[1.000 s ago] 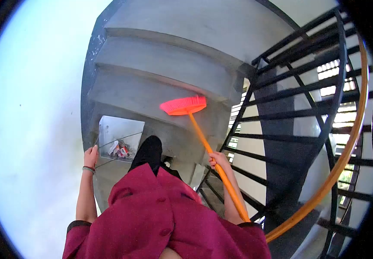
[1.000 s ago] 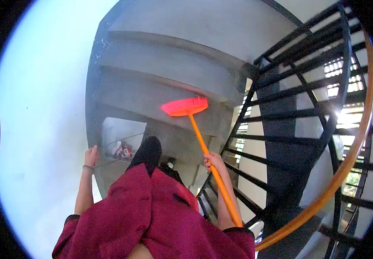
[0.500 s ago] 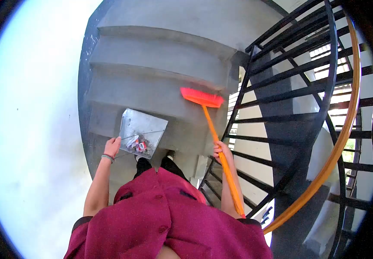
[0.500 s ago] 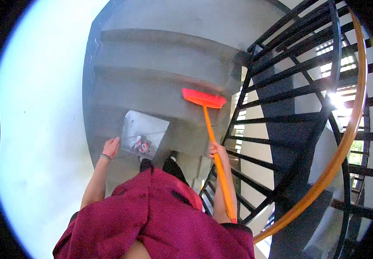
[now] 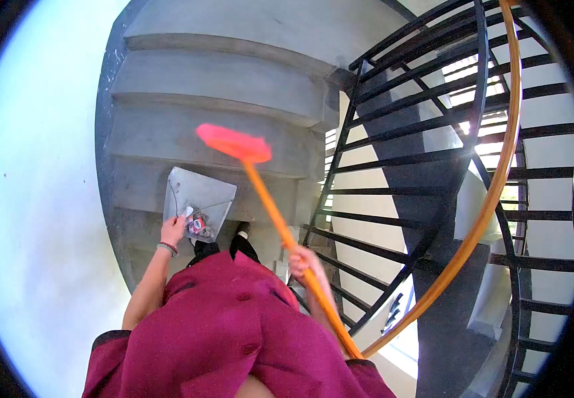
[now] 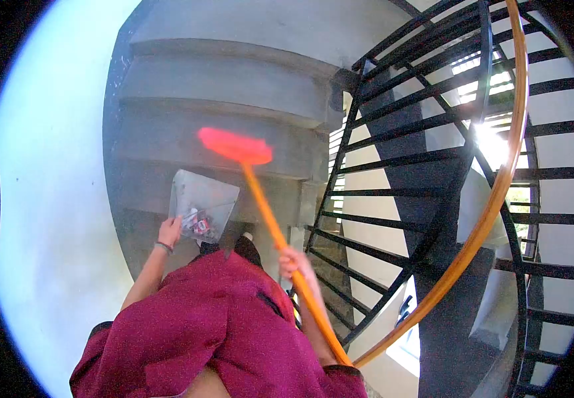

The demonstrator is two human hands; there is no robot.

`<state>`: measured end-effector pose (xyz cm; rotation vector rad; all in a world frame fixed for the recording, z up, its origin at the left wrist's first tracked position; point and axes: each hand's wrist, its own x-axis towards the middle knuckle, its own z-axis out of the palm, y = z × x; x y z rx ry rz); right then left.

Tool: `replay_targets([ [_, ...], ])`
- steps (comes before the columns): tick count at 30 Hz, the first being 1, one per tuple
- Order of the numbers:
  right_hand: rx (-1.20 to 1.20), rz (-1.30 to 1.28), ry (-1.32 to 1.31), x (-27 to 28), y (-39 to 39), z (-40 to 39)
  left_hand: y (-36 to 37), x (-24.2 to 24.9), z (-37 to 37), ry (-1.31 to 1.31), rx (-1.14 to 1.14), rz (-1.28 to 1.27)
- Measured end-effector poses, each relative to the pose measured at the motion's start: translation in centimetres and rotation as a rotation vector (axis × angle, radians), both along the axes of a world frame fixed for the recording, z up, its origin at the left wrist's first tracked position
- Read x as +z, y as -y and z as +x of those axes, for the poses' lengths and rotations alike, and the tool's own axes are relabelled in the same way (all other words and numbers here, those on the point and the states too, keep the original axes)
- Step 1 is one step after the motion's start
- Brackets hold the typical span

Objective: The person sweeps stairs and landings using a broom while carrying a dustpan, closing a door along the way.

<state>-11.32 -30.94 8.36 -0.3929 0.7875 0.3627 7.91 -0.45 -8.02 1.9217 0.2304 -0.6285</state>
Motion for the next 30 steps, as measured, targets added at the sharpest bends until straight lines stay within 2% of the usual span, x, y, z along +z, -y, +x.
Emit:
replay_targets([
  [1, -0.037, -0.15, -0.016, 0.0, 2.1, 0.4, 0.4, 0.2, -0.5, -0.002, 0.024, -0.018],
  [2, -0.118, -0.179, -0.025, 0.2, 4.7, 0.6, 0.8, 0.7, -1.2, -0.009, 0.034, -0.013],
  [5, -0.26, -0.155, 0.051, -2.4, 11.5, 1.2, 0.5, 2.1, -1.2, 0.029, -0.011, 0.047],
  [7, -0.263, -0.163, 0.044, -3.4, 13.1, 1.4, -0.2, 3.2, -1.0, 0.105, -0.095, 0.152],
  [10, -0.157, -0.293, 0.014, -6.0, 9.1, -0.1, -1.9, 2.2, -0.5, 0.073, -0.046, 0.134],
  [11, -0.158, -0.192, -0.14, -5.2, 6.4, 0.3, -2.6, 2.2, -0.7, 0.059, -0.038, 0.112],
  [12, -0.154, -0.02, -0.087, -6.1, 4.1, -0.5, -3.6, 1.0, -0.7, 0.11, -0.054, 0.128],
  [13, -0.12, 0.077, -0.096, -6.0, 2.0, -0.7, -3.9, 2.1, -0.8, 0.103, -0.044, 0.137],
  [15, 0.045, 0.224, -0.07, -4.5, -1.8, -0.3, -3.8, 4.9, -0.5, -0.05, 0.038, 0.113],
  [17, 0.225, 0.113, -0.044, -2.9, -3.3, 0.0, -5.0, 1.7, -0.9, 0.024, 0.034, 0.131],
  [18, 0.237, 0.136, -0.02, -2.5, -3.9, 0.4, -6.5, 0.3, -1.3, 0.092, 0.017, 0.151],
  [19, 0.246, 0.16, 0.0, -2.0, -4.0, 1.2, -7.5, 1.1, -1.4, 0.08, 0.055, 0.17],
  [21, 0.31, -0.18, -0.094, -1.7, -4.7, 3.2, -8.0, 1.5, -2.0, -0.19, 0.167, -0.119],
  [23, 0.265, -0.281, -0.112, -2.1, -4.8, 6.1, -9.0, -0.2, -3.0, -0.243, 0.21, -0.132],
  [24, 0.282, -0.283, -0.119, -3.1, -5.4, 6.8, -9.7, -1.3, -3.2, -0.275, 0.219, -0.153],
  [26, 0.118, 0.008, -0.238, -6.1, -6.0, 8.2, -10.9, -2.5, -3.5, -0.256, 0.229, -0.146],
  [29, 0.379, 0.028, -0.232, -6.6, -9.4, 10.5, -12.5, -5.2, -3.8, -0.239, 0.18, -0.123],
  [30, 0.381, 0.023, -0.237, -6.6, -10.6, 11.9, -12.9, -5.4, -3.5, -0.209, 0.168, -0.041],
])
